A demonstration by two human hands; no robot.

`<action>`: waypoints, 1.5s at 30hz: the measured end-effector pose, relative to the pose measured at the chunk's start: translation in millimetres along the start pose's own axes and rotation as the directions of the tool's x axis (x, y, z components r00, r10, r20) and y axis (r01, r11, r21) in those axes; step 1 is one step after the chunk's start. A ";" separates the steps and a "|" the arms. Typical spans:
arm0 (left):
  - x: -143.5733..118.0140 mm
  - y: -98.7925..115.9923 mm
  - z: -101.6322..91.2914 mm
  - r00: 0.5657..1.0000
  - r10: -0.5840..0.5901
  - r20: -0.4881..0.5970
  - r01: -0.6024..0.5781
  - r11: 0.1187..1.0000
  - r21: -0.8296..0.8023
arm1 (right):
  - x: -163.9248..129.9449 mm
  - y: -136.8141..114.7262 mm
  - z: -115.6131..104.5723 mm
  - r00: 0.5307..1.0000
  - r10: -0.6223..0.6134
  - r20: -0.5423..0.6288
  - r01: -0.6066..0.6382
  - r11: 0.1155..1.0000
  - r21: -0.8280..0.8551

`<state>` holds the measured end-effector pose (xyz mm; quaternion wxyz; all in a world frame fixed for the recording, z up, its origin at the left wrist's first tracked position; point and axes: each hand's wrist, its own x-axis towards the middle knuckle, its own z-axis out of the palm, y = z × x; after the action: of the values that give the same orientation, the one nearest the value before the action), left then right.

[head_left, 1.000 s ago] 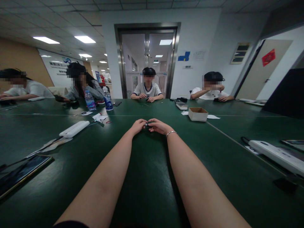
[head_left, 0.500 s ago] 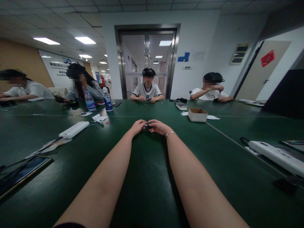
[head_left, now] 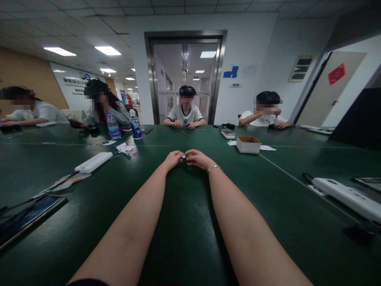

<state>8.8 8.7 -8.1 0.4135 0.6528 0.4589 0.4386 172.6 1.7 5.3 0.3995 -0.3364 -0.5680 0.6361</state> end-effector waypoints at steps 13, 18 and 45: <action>0.1 2.2 0.7 0.999 -0.045 -0.017 0.044 0.997 -0.055 | 1.8 2.6 1.2 0.996 -0.079 -0.035 0.077 0.996 -0.047; 4.7 -7.0 1.1 0.999 -0.002 -0.044 0.005 0.998 0.059 | 0.9 3.1 -0.2 0.996 -0.085 0.008 0.086 0.995 -0.044; -12.9 11.7 -1.5 0.996 0.086 -0.001 -0.086 0.996 -0.037 | 18.7 15.0 1.1 0.992 -0.115 -0.056 0.084 0.918 -0.387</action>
<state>7.6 -6.3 0.8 0.4064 0.6643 0.4222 0.4640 161.3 17.3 -8.9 0.3795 -0.4031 -0.6819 0.4779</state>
